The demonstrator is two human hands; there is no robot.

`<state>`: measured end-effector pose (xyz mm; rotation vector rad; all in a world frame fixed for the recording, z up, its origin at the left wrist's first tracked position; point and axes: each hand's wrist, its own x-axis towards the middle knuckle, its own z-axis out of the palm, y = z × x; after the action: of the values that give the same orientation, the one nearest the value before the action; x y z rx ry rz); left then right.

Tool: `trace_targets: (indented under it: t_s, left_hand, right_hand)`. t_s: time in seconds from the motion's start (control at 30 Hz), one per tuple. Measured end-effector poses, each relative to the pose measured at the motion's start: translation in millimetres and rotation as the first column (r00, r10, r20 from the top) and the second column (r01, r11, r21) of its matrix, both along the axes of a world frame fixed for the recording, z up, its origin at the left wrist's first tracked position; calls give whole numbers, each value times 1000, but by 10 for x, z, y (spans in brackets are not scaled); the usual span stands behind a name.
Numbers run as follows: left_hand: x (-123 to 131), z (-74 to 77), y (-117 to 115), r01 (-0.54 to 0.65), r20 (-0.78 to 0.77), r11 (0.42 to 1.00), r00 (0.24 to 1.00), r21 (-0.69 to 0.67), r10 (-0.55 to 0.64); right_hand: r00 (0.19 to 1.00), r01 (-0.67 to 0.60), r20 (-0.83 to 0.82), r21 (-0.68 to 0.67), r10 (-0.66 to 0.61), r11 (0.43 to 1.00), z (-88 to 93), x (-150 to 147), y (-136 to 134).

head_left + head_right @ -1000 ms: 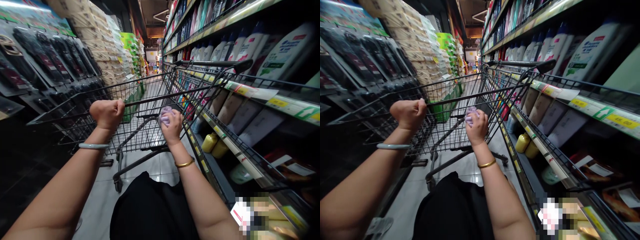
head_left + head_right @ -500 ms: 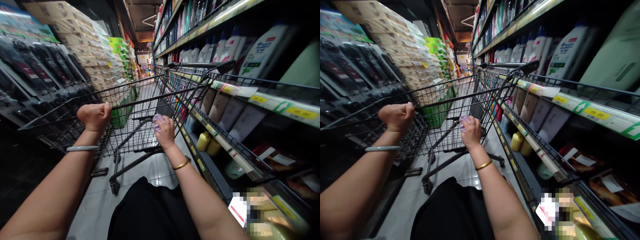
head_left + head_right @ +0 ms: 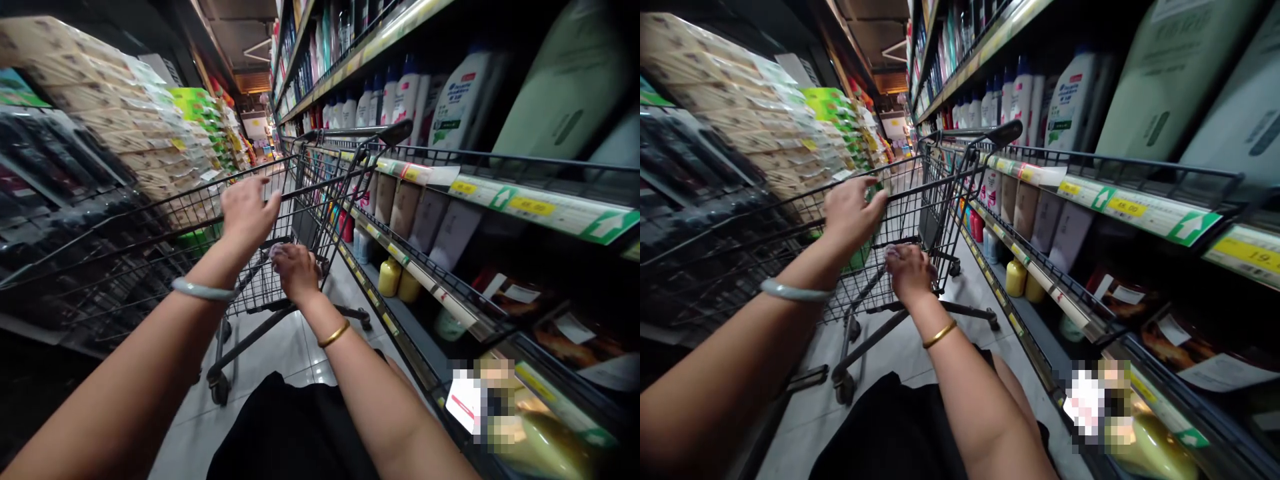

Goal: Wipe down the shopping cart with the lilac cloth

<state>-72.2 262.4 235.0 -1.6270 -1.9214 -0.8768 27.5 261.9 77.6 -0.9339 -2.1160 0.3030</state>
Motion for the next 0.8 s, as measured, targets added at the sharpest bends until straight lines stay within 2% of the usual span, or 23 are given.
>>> trace_targets:
  t_s: [0.07,0.13,0.23,0.3,0.37,0.43,0.6,0.7,0.73,0.8]
  left_hand:
    - [299,-4,254,55,3,997,999,-55,-55]
    - [484,-54,403,50,-12,988,999,-146,-53]
    - [561,-162,458,31,-63,997,997,-68,-35]
    - [530,-215,442,29,-78,999,996,-15,-30]
    - [478,-240,420,28,-85,1000,996,3,-28]
    - [426,-246,399,27,-94,1000,995,11,-26]
    - [320,-275,314,18,-119,997,993,73,-9]
    - [272,-323,231,-8,-121,991,992,136,24]
    - [257,-339,200,-15,-119,987,992,158,34]
    - [227,-360,134,-24,-115,981,992,192,47]
  right_hand:
    - [997,55,-48,-12,-55,998,74,66,87]
    - [980,159,-118,-15,-160,987,144,179,188]
    - [946,277,-170,-18,-276,961,147,293,269]
    - [967,226,-117,-3,-225,974,82,290,261]
    - [995,100,-24,15,-99,995,14,261,235]
    - [999,25,27,6,-25,1000,-10,258,221]
    - [991,117,-73,67,-112,991,127,386,215]
    - [982,165,-107,120,-153,979,151,344,117]
    - [985,160,-91,132,-149,978,126,291,64]
    - [997,73,2,160,-74,984,45,158,-51]
